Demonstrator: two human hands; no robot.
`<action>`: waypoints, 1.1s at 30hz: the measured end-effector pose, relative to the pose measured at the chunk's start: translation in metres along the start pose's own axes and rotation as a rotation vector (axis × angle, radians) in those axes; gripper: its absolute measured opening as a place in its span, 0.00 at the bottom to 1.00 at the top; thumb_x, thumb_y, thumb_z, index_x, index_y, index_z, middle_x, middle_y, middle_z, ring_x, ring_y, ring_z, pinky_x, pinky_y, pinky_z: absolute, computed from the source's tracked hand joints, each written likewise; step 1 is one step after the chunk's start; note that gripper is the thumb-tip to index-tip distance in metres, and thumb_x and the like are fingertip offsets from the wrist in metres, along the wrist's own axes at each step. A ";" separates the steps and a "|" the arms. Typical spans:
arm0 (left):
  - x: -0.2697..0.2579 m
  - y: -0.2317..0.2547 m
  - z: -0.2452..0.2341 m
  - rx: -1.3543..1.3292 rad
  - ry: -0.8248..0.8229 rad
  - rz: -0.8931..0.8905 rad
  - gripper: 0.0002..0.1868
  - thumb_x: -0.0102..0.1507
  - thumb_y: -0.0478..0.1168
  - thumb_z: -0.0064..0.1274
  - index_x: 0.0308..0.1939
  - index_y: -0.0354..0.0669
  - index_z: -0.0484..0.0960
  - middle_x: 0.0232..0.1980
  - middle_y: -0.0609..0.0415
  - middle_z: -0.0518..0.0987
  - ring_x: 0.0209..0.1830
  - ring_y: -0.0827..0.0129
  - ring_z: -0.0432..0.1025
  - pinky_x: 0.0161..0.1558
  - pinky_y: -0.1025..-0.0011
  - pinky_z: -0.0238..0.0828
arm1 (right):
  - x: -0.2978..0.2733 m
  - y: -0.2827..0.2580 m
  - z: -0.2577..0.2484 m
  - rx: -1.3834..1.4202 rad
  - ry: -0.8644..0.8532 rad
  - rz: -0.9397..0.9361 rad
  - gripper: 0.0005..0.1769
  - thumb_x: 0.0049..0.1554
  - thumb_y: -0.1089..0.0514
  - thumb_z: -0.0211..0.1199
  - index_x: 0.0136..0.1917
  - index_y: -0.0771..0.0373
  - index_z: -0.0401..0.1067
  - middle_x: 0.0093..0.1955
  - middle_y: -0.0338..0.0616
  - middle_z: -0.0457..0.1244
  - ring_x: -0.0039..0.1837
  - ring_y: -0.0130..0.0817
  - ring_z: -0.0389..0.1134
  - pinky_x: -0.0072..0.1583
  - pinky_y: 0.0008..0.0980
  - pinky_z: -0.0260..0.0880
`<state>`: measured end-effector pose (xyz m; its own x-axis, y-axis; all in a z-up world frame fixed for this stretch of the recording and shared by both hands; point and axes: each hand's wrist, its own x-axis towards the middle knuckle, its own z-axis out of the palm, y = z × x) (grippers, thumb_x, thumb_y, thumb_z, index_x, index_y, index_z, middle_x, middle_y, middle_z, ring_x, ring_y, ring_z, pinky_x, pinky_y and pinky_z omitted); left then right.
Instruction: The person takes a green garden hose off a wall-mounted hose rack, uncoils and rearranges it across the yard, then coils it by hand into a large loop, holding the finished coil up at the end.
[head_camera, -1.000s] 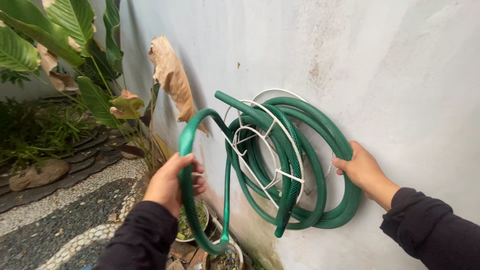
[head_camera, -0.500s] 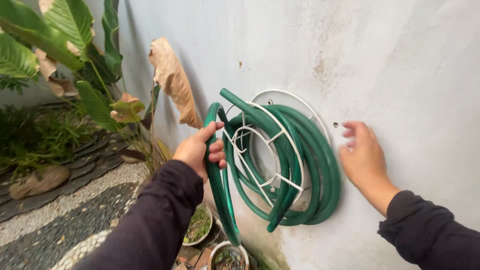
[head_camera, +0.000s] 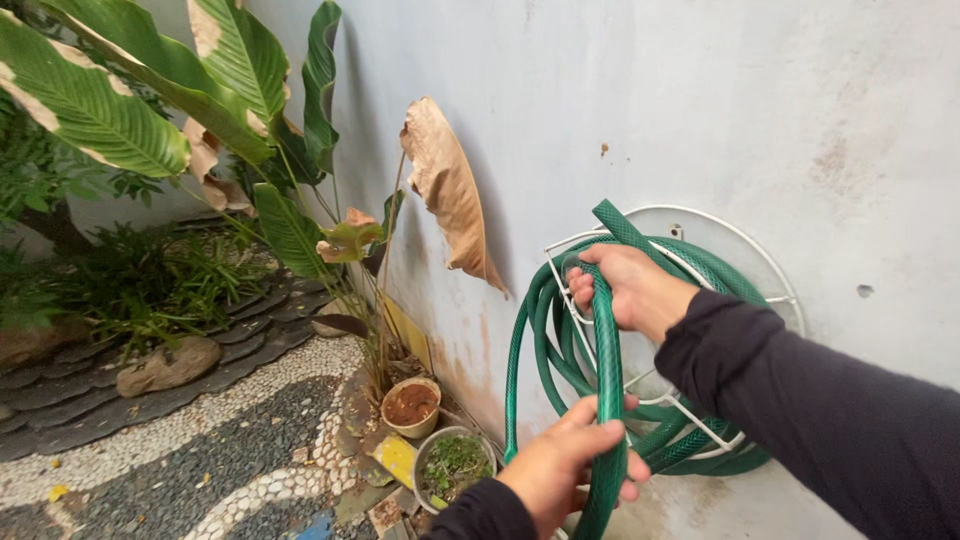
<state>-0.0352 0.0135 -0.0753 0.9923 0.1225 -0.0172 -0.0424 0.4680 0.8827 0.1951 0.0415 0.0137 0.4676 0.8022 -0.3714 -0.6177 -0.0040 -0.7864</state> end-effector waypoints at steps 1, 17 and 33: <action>-0.008 0.009 -0.016 -0.095 0.013 -0.077 0.30 0.69 0.58 0.44 0.74 0.56 0.67 0.47 0.51 0.83 0.39 0.69 0.75 0.45 0.64 0.68 | -0.004 0.008 0.000 -0.026 0.007 -0.031 0.12 0.64 0.54 0.52 0.43 0.65 0.61 0.34 0.39 0.59 0.30 0.25 0.57 0.30 0.25 0.59; 0.014 0.085 -0.131 0.077 0.641 -0.050 0.15 0.63 0.46 0.56 0.50 0.45 0.78 0.18 0.64 0.57 0.12 0.75 0.51 0.19 0.69 0.55 | -0.139 0.031 -0.132 -0.978 0.368 -0.883 0.26 0.70 0.49 0.44 0.45 0.64 0.79 0.32 0.46 0.68 0.35 0.32 0.68 0.40 0.34 0.67; -0.062 0.080 -0.134 0.524 0.815 0.226 0.09 0.62 0.39 0.57 0.45 0.46 0.84 0.23 0.64 0.67 0.20 0.76 0.58 0.22 0.72 0.51 | -0.055 -0.043 -0.178 -0.797 0.405 -0.602 0.20 0.58 0.60 0.64 0.62 0.67 0.66 0.42 0.41 0.66 0.40 0.30 0.66 0.40 0.31 0.68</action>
<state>-0.1161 0.1608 -0.0671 0.5755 0.8171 0.0331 0.0306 -0.0620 0.9976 0.3087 -0.1085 -0.0201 0.8222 0.5453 0.1632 0.3051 -0.1802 -0.9351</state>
